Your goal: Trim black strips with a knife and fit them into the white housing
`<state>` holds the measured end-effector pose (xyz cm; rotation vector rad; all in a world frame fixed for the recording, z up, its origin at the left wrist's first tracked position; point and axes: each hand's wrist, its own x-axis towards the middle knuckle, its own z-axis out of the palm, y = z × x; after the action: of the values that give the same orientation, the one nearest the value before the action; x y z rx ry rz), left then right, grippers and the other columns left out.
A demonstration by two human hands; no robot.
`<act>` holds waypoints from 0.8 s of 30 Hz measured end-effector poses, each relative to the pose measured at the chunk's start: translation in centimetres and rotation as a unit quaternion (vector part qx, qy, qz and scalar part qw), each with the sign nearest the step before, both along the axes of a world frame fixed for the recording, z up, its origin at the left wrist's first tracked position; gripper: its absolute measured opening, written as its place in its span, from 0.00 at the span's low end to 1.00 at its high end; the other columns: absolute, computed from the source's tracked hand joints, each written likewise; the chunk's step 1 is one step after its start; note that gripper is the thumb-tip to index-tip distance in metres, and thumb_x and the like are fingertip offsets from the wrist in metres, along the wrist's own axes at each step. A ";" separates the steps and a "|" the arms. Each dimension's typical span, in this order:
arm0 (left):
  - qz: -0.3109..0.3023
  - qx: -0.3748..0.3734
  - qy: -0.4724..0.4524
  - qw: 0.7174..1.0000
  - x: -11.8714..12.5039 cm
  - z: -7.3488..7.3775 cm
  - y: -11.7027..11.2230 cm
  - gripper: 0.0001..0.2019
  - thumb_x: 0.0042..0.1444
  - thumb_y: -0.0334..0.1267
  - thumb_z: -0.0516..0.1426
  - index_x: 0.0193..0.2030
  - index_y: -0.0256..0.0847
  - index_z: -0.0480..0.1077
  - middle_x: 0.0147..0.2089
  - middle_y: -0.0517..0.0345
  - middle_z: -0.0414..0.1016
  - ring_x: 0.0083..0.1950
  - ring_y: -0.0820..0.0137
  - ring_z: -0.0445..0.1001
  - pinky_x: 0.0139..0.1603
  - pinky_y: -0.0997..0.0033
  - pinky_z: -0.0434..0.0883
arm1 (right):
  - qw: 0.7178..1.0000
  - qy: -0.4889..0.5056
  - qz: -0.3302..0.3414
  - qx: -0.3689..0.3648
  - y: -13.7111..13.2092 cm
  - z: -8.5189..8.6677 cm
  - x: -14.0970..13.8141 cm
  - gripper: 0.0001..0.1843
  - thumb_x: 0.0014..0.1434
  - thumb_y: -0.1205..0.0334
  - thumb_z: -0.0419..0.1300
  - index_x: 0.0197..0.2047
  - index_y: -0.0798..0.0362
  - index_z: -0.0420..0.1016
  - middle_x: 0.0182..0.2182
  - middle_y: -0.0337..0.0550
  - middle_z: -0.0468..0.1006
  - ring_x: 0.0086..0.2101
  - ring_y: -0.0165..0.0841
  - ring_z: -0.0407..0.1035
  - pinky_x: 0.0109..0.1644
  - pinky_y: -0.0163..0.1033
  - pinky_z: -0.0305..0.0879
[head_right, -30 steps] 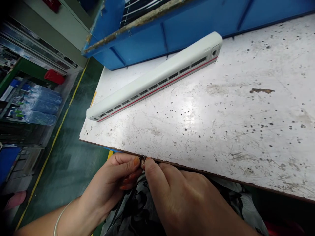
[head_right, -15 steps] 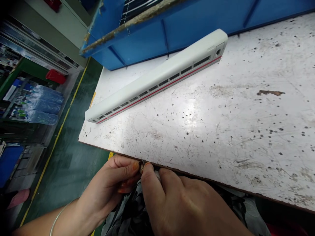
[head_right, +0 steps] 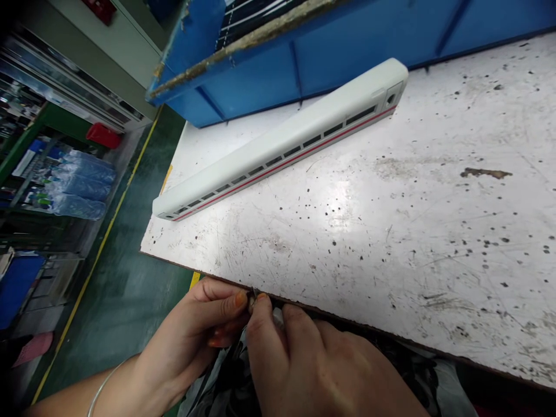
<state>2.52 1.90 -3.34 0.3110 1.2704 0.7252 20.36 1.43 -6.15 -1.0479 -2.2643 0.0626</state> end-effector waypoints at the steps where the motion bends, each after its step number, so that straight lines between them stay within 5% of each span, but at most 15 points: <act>1: 0.001 0.001 -0.002 1.000 0.0 0.0 0.0 0.10 0.51 0.35 0.64 0.21 0.36 0.78 0.17 0.64 0.57 0.19 0.81 0.49 0.21 0.75 0.42 | 1.000 -0.005 0.002 -0.001 0.0 0.0 0.1 0.22 0.58 0.60 0.48 0.50 0.60 0.76 0.28 0.50 0.81 0.20 0.40 0.72 0.14 0.45 0.66; 7: 0.000 0.000 -0.009 1.000 -0.1 0.0 0.0 0.09 0.51 0.35 0.64 0.22 0.35 0.79 0.17 0.64 0.56 0.19 0.82 0.48 0.21 0.76 0.41 | 0.999 0.015 0.032 -0.010 0.4 -0.3 0.8 0.22 0.53 0.61 0.57 0.49 0.59 0.79 0.32 0.44 0.82 0.23 0.35 0.73 0.19 0.40 0.71; 24: 0.004 -0.015 -0.002 1.000 0.0 0.1 0.0 0.11 0.49 0.36 0.66 0.20 0.34 0.76 0.17 0.64 0.57 0.19 0.82 0.49 0.21 0.75 0.42 | 0.998 -0.049 0.023 -0.015 0.2 0.1 0.8 0.22 0.58 0.58 0.55 0.52 0.59 0.78 0.34 0.46 0.82 0.25 0.36 0.73 0.22 0.41 0.70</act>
<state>2.49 1.94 -3.28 0.2797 1.2774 0.7136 21.14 1.58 -6.08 -1.0339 -2.3835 0.0658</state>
